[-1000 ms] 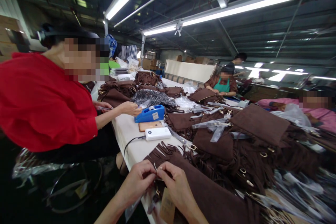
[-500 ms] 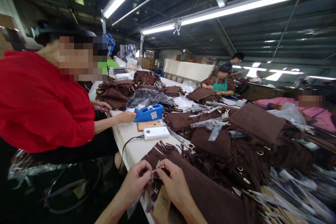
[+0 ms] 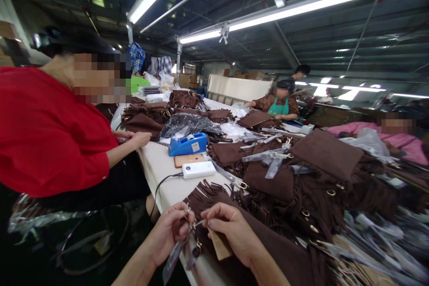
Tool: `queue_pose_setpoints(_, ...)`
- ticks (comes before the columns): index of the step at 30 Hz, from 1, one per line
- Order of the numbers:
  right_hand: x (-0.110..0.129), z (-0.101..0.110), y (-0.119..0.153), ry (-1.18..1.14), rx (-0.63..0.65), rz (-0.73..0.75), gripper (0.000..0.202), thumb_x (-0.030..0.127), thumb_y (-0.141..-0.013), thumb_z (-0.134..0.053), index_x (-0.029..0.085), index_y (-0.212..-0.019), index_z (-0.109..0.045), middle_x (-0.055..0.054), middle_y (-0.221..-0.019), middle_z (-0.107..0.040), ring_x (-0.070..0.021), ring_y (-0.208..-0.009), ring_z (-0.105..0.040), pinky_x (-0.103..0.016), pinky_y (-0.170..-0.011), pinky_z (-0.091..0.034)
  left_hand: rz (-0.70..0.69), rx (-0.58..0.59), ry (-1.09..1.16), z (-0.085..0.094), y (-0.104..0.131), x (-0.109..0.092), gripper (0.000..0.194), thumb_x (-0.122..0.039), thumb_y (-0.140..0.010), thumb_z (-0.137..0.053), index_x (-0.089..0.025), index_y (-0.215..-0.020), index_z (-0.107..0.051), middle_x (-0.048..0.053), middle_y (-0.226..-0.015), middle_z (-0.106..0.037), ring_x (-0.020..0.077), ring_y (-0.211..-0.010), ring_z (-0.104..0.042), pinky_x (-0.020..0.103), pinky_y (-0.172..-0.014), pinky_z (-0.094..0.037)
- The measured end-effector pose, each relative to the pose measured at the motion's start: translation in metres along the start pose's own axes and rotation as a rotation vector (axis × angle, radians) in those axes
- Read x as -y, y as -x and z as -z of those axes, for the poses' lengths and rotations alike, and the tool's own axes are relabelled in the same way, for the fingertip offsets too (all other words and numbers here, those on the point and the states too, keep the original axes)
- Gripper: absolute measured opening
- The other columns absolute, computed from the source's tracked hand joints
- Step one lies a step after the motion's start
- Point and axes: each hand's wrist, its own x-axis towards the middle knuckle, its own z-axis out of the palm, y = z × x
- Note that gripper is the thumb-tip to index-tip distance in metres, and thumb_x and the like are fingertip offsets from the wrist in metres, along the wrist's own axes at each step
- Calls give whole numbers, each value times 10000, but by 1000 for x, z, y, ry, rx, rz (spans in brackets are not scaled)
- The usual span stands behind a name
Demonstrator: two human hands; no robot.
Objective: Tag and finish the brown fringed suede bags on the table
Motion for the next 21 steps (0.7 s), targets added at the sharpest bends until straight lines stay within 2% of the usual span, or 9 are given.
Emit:
queue_pose_setpoints(3,2,4,0,-109,-23,-47,183,268,-647,-804,161,-751,-698,-36,-806,-739,-136,-681,-657,-239,-629,-490,-34,9,-15,2,3,0,252,-274,-623,-756,-139,-707,-561,23,-746,-676,34,-480,-385,168,-439,-208)
queue_pose_setpoints(5,3,6,1,-205,-16,-59,193,256,-638,-805,154,-776,-716,-67,-874,-758,-165,-774,-694,-266,-708,-519,-43,23,-1,2,5,0,249,-267,-616,-773,-135,-703,-581,47,-777,-700,58,-537,-465,169,-477,-297)
queue_pose_setpoints(8,3,7,2,-330,28,-40,321,175,-570,-817,146,-881,-742,-104,-1021,-755,-213,-1001,-688,-314,-926,-489,-20,39,92,2,9,-1,247,-251,-619,-809,-137,-723,-615,87,-885,-732,121,-721,-605,208,-649,-446)
queue_pose_setpoints(10,0,5,2,-320,22,-8,406,166,-543,-848,154,-934,-740,-102,-1073,-741,-217,-1074,-662,-314,-977,-465,-13,37,168,3,11,-1,243,-244,-626,-825,-140,-729,-631,114,-983,-737,160,-847,-643,255,-776,-484)
queue_pose_setpoints(12,-5,1,1,-223,-27,11,382,268,-588,-867,166,-930,-731,-86,-1027,-741,-199,-992,-688,-296,-879,-520,-16,30,214,4,13,0,229,-242,-635,-827,-138,-730,-647,123,-1039,-732,168,-855,-653,271,-788,-499)
queue_pose_setpoints(14,-10,-3,-1,-76,-76,35,362,423,-675,-814,165,-909,-715,-60,-892,-732,-166,-788,-701,-258,-683,-554,-40,26,227,6,13,4,207,-235,-635,-816,-133,-726,-661,105,-998,-737,121,-695,-629,217,-646,-487)
queue_pose_setpoints(16,-16,-9,-3,118,-97,78,365,499,-744,-730,165,-888,-697,-14,-714,-680,-130,-574,-637,-215,-504,-505,-78,17,205,6,12,8,183,-203,-612,-801,-126,-719,-675,76,-909,-738,46,-497,-518,153,-468,-373)
queue_pose_setpoints(18,-19,-13,-3,361,-95,153,306,468,-829,-632,173,-880,-690,25,-587,-604,-105,-432,-542,-190,-400,-419,-110,-7,119,7,11,11,165,-173,-599,-786,-126,-724,-690,54,-873,-732,2,-398,-419,133,-381,-243)
queue_pose_setpoints(21,-20,-17,-3,728,-85,295,270,322,-924,-475,192,-903,-712,6,-606,-617,-104,-398,-504,-203,-395,-371,-151,-52,-78,7,11,12,189,-234,-632,-792,-152,-784,-715,48,-827,-729,24,-381,-444,139,-354,-207)
